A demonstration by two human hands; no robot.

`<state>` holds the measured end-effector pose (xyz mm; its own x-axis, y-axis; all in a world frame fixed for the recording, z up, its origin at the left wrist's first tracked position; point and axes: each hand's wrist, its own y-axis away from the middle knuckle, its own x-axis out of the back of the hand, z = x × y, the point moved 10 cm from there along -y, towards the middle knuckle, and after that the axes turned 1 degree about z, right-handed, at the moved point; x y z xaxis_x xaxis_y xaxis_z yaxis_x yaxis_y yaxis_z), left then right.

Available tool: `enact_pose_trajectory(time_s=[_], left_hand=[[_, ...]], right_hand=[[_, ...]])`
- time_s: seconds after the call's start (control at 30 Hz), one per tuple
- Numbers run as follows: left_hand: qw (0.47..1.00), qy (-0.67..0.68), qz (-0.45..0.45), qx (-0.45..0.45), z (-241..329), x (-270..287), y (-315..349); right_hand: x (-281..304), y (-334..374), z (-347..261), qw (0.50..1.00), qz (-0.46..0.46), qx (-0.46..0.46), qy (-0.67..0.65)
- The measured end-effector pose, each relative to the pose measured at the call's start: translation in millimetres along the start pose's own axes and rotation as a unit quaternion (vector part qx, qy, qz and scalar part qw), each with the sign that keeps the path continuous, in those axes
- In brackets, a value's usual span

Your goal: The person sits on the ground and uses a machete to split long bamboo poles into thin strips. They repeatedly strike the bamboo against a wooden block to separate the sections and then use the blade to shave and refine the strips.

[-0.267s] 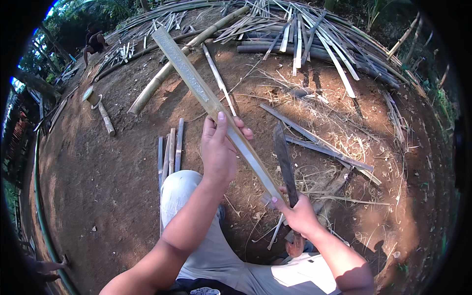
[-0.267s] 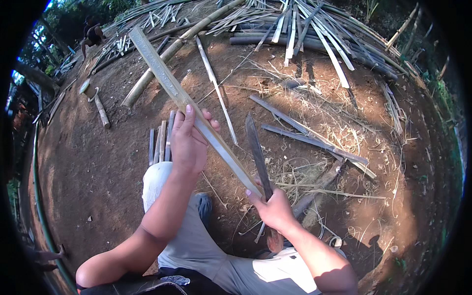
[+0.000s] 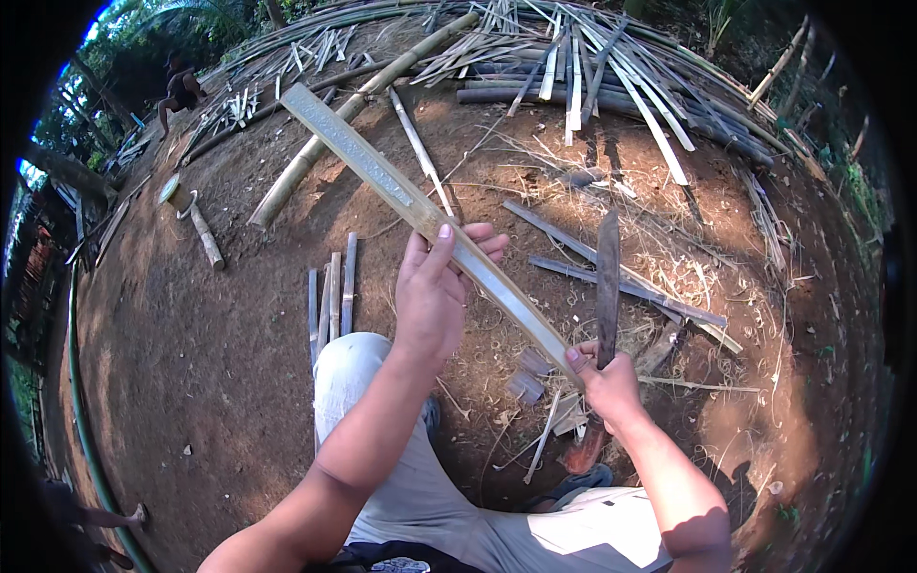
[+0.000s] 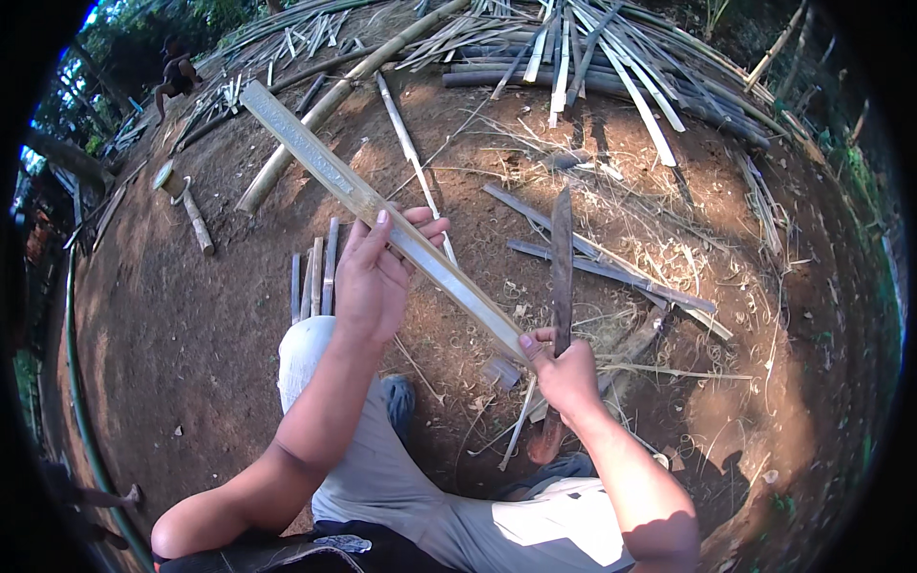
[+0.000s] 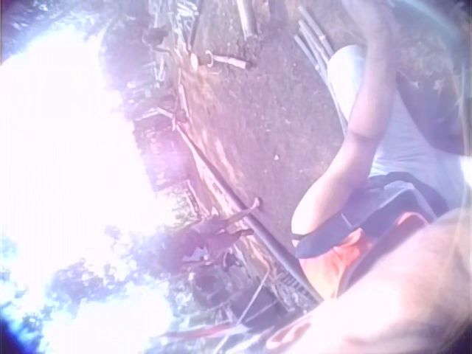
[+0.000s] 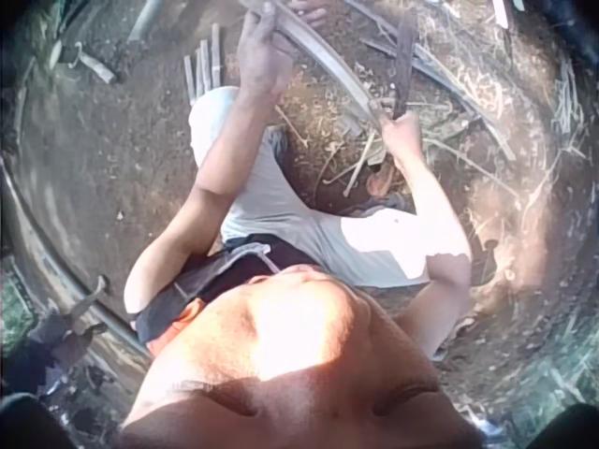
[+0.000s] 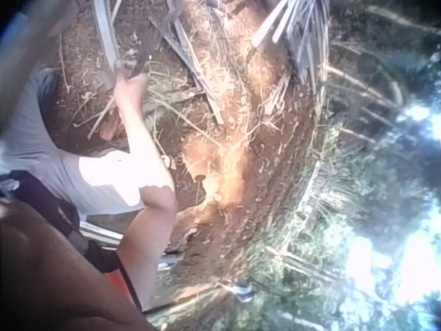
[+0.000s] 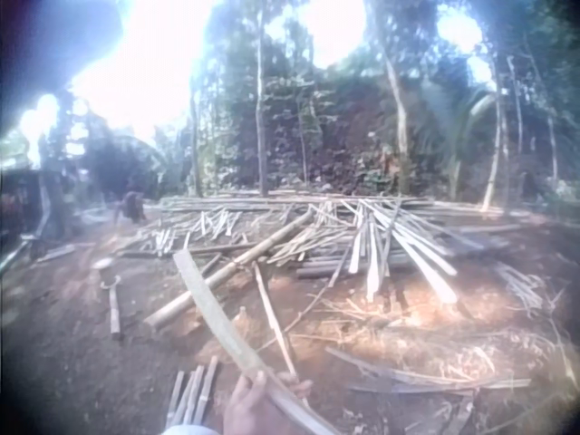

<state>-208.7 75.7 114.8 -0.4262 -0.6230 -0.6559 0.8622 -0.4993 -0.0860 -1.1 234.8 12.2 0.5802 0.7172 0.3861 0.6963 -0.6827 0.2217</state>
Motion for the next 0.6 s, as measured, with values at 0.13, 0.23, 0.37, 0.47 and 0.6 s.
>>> enact_pose_trajectory(time_s=[0.13, 0.23, 0.37, 0.47, 0.6], left_hand=[[0.986, -0.139, 0.081, -0.031, 3, 27, 1], [0.852, -0.423, 0.162, -0.262, 54, 27, 15], [0.49, -0.754, 0.01, -0.438, 93, -64, 48], [0.447, -0.817, -0.075, -0.356, 70, -47, 32], [0.497, -0.848, -0.172, -0.062, 17, -6, 14]], right_hand=[[46, -17, -12, 0.997, 0.074, 0.018, 0.016], [80, -26, -22, 0.992, 0.102, 0.039, 0.059], [119, -33, -28, 0.986, 0.074, 0.105, 0.107], [145, -34, -26, 0.981, 0.074, 0.118, 0.136], [176, -29, -30, 0.964, 0.132, 0.148, 0.175]])
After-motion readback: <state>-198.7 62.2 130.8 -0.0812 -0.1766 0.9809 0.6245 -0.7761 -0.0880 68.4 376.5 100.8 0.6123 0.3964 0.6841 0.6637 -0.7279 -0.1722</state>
